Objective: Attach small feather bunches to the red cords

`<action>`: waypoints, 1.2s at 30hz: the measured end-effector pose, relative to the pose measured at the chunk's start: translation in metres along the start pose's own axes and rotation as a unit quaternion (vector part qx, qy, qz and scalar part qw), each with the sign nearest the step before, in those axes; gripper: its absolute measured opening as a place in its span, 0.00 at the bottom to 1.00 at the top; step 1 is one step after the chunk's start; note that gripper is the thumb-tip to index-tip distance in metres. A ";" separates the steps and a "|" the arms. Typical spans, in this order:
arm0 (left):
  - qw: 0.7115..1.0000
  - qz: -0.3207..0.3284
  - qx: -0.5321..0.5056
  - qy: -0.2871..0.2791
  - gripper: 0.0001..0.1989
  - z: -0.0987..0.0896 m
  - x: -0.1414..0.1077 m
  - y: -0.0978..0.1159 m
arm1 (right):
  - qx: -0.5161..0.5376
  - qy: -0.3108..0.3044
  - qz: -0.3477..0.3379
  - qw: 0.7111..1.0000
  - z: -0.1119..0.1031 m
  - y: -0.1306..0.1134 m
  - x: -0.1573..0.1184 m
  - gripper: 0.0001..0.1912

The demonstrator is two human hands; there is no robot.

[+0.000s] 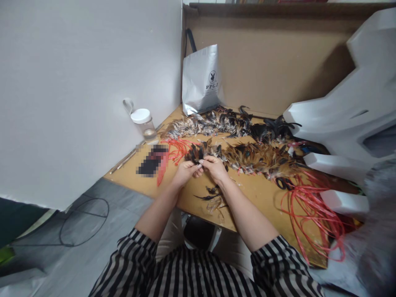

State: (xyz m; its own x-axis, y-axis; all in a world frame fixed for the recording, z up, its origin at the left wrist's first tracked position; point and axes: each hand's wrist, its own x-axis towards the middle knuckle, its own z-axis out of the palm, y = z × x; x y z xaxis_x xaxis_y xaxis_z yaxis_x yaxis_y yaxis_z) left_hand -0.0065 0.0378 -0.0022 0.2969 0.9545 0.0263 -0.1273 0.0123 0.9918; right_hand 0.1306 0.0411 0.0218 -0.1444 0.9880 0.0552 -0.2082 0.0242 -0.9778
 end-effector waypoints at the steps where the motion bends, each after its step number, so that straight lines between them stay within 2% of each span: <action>1: 1.000 0.002 -0.003 0.003 0.13 0.000 0.000 0.001 | 0.003 -0.003 0.007 1.000 0.000 -0.001 0.000 0.11; 3: 1.000 0.004 -0.012 0.024 0.13 0.000 0.000 0.003 | 0.001 0.009 0.014 1.000 -0.001 -0.001 0.000 0.11; 6: 0.994 0.007 -0.051 0.093 0.13 -0.003 0.003 0.007 | -0.048 0.067 -0.013 0.997 -0.007 -0.001 0.005 0.13; 9: 0.976 0.024 -0.129 0.176 0.12 -0.008 0.005 0.011 | -0.158 0.109 -0.073 0.979 -0.017 0.003 0.010 0.11; 11: 0.963 0.033 -0.169 0.207 0.12 -0.011 0.006 0.012 | -0.249 0.109 -0.093 0.958 -0.022 0.006 0.012 0.10; 14: 0.957 0.030 -0.189 0.216 0.13 -0.013 0.005 0.012 | -0.372 0.076 -0.103 0.920 -0.024 0.008 0.009 0.09; 19: 0.954 0.028 -0.218 0.206 0.13 -0.014 0.005 0.010 | -0.525 0.007 -0.107 0.844 -0.012 0.002 -0.003 0.07; 21: 0.946 0.027 -0.244 0.213 0.12 -0.016 0.005 0.010 | -0.561 0.012 -0.107 0.821 -0.006 -0.001 -0.008 0.07; 25: 0.931 0.021 -0.277 0.236 0.10 -0.019 0.007 0.010 | -0.610 0.023 -0.153 0.777 0.006 -0.004 -0.015 0.12; 29: 0.934 0.016 -0.269 0.232 0.10 -0.019 0.006 0.012 | -0.659 0.011 -0.129 0.741 0.009 -0.001 -0.016 0.12; 31: 0.935 0.015 -0.273 0.225 0.09 -0.018 0.006 0.013 | -0.642 0.021 -0.123 0.757 0.007 0.001 -0.013 0.12; 32: 0.935 0.015 -0.276 0.223 0.09 -0.017 0.006 0.013 | -0.614 0.032 -0.126 0.778 0.005 0.003 -0.011 0.12; 34: 0.934 0.017 -0.282 0.217 0.09 -0.017 0.005 0.013 | -0.517 0.060 -0.127 0.845 0.002 0.006 -0.006 0.11; 36: 0.935 0.019 -0.286 0.209 0.10 -0.017 0.005 0.012 | -0.363 0.097 -0.092 0.922 -0.002 0.008 0.000 0.09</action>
State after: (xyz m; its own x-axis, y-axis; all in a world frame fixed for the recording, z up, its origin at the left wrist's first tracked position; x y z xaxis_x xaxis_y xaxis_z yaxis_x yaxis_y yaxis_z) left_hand -0.0221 0.0479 0.0077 -0.0986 0.9891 -0.1089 -0.6508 0.0186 0.7590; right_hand 0.1305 0.0412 0.0133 0.0195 0.9638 0.2660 0.5013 0.2208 -0.8366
